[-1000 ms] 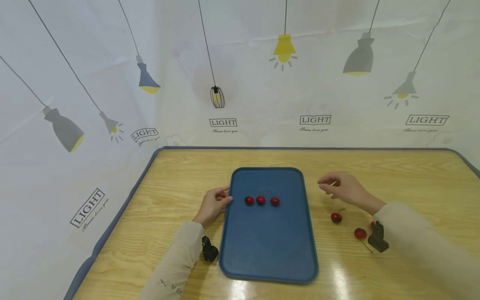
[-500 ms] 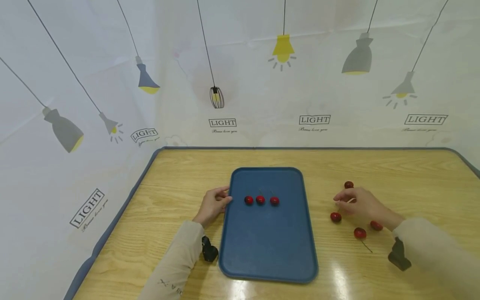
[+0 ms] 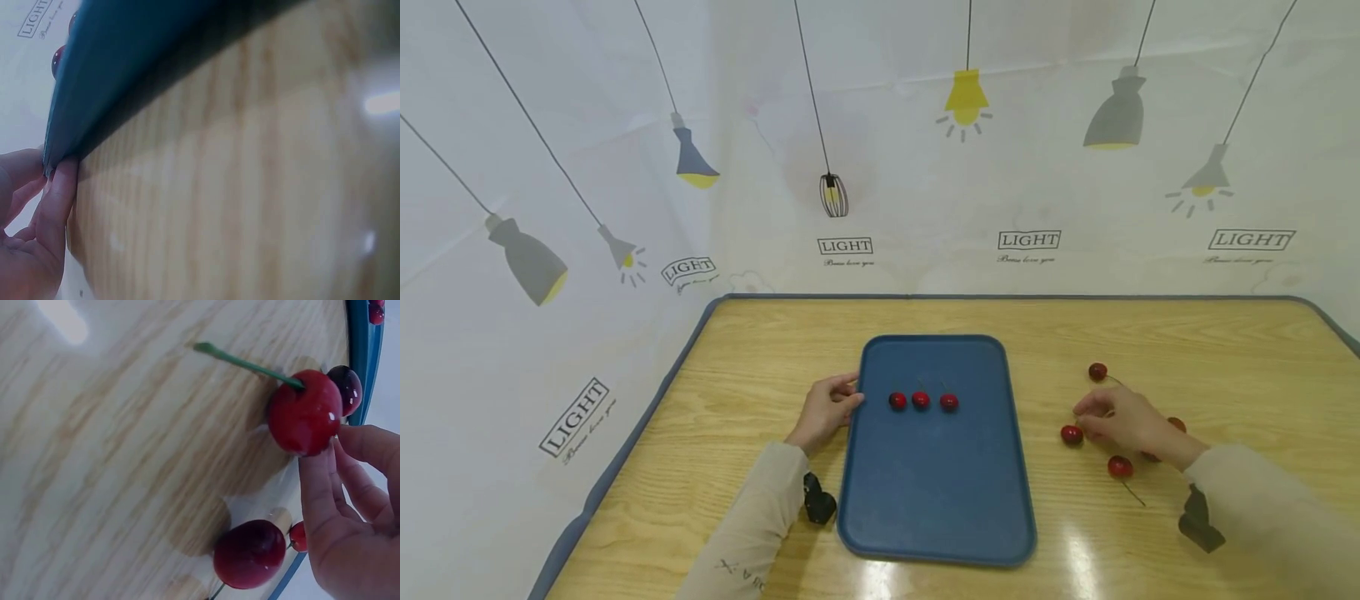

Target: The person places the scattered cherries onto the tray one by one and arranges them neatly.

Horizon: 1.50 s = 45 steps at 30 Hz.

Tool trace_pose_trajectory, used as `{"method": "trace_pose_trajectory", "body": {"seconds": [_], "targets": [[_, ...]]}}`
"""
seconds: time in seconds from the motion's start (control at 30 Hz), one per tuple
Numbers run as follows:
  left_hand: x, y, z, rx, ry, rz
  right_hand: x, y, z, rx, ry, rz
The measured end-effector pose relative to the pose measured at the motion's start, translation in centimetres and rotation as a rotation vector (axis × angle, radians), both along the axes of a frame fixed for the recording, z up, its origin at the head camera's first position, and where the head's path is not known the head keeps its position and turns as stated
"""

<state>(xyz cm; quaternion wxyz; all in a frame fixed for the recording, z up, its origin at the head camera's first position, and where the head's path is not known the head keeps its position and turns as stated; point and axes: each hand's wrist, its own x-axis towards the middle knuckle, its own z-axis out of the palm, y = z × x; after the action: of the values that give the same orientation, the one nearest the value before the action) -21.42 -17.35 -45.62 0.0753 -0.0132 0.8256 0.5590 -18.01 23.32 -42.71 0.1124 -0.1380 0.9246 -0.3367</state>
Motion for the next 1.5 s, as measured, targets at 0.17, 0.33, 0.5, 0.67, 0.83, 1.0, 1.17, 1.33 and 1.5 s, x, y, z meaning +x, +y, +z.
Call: {"method": "trace_pose_trajectory", "body": {"seconds": [0.17,0.33,0.5,0.67,0.83,1.0,1.17,1.33,1.5], "targets": [[0.04,-0.06,0.02,0.007,-0.002,-0.007,0.14,-0.05,-0.24,-0.031,-0.024,0.013],[0.16,-0.03,0.14,0.005,-0.009,-0.002,0.04,-0.15,-0.36,-0.077,-0.068,0.013],[0.34,-0.02,0.47,0.019,-0.011,-0.019,-0.11,-0.2,-0.52,-0.083,-0.058,0.012],[0.48,0.05,0.85,0.014,-0.017,-0.016,-0.21,-0.34,-0.64,-0.065,-0.054,-0.005],[0.14,-0.12,0.09,0.007,-0.006,-0.003,-0.36,-0.35,-0.71,-0.049,-0.036,-0.004],[0.12,-0.15,0.08,0.009,-0.008,-0.004,-0.44,-0.31,-0.75,-0.039,-0.018,0.003],[0.07,-0.16,0.02,0.007,-0.008,-0.002,-0.39,-0.41,-0.64,-0.039,-0.021,-0.007],[-0.02,-0.16,0.0,-0.004,-0.005,0.001,-0.4,-0.47,-0.58,-0.032,0.001,-0.013],[-0.05,-0.16,0.01,-0.013,-0.009,-0.002,-0.46,-0.59,-0.54,-0.031,0.02,-0.015]]}}
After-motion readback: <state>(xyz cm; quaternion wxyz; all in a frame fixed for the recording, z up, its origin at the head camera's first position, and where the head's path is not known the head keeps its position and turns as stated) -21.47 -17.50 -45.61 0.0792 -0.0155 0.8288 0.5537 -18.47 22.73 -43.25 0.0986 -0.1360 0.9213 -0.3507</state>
